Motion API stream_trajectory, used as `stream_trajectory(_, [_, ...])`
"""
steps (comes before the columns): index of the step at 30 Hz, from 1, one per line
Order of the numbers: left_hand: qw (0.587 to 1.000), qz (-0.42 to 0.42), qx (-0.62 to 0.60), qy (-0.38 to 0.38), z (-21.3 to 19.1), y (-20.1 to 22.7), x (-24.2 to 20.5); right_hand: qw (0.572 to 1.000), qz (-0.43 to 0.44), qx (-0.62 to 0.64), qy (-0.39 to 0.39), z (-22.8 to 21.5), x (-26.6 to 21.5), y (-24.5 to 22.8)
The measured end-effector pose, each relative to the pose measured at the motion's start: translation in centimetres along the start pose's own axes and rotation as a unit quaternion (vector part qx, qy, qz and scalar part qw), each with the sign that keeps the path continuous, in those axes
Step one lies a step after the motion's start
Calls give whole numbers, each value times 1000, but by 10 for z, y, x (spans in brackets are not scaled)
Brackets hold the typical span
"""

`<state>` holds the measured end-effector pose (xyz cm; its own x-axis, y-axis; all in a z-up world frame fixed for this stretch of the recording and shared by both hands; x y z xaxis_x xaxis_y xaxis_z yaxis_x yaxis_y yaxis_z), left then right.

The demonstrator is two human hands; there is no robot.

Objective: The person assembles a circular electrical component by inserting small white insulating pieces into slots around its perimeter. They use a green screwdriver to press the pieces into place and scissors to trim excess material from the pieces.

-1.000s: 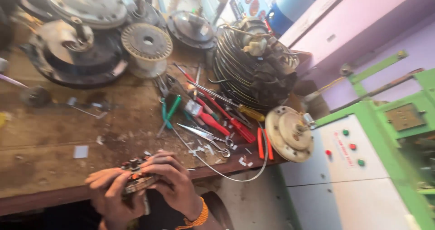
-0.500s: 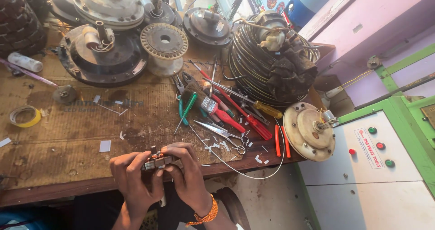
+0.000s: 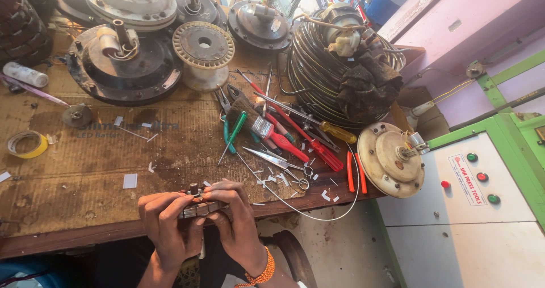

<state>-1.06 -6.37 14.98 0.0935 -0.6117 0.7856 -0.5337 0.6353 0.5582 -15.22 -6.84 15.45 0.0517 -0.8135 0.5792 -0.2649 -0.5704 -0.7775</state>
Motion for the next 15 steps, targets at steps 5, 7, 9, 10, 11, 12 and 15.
stream_trajectory(5, [1000,5,3,-1,1,-2,-3,1000,2,13,1,-1,-2,2])
stream_trajectory(7, [1000,8,6,-3,1,-2,-5,1000,-2,9,-3,0,-4,2])
stream_trajectory(9, [1000,14,10,-3,1,1,-7,1000,-7,-2,-8,0,-4,0])
stream_trajectory(10, [1000,15,12,-5,1,2,-6,1000,-8,0,-6,-2,-4,-1])
stream_trajectory(11, [1000,15,10,-4,1,3,-5,1000,-9,1,-3,-2,-3,-2])
stream_trajectory(12, [1000,12,9,-4,1,4,-1,1000,-8,3,-2,-3,-1,-4])
stream_trajectory(15, [999,38,-13,-3,-1,5,11,1000,-14,-21,-4,-3,5,-5])
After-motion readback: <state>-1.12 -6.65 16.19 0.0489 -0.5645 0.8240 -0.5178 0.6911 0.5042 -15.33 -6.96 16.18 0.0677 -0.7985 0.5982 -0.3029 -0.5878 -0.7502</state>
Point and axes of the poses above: each hand's wrist, its own x-axis towards the middle knuckle, its own z-axis out of the palm, y = z × x, the point moved 10 cm from there along x, towards the middle knuckle, and after that the axes turned 5 degrees about -z, right-handed, at the moved point
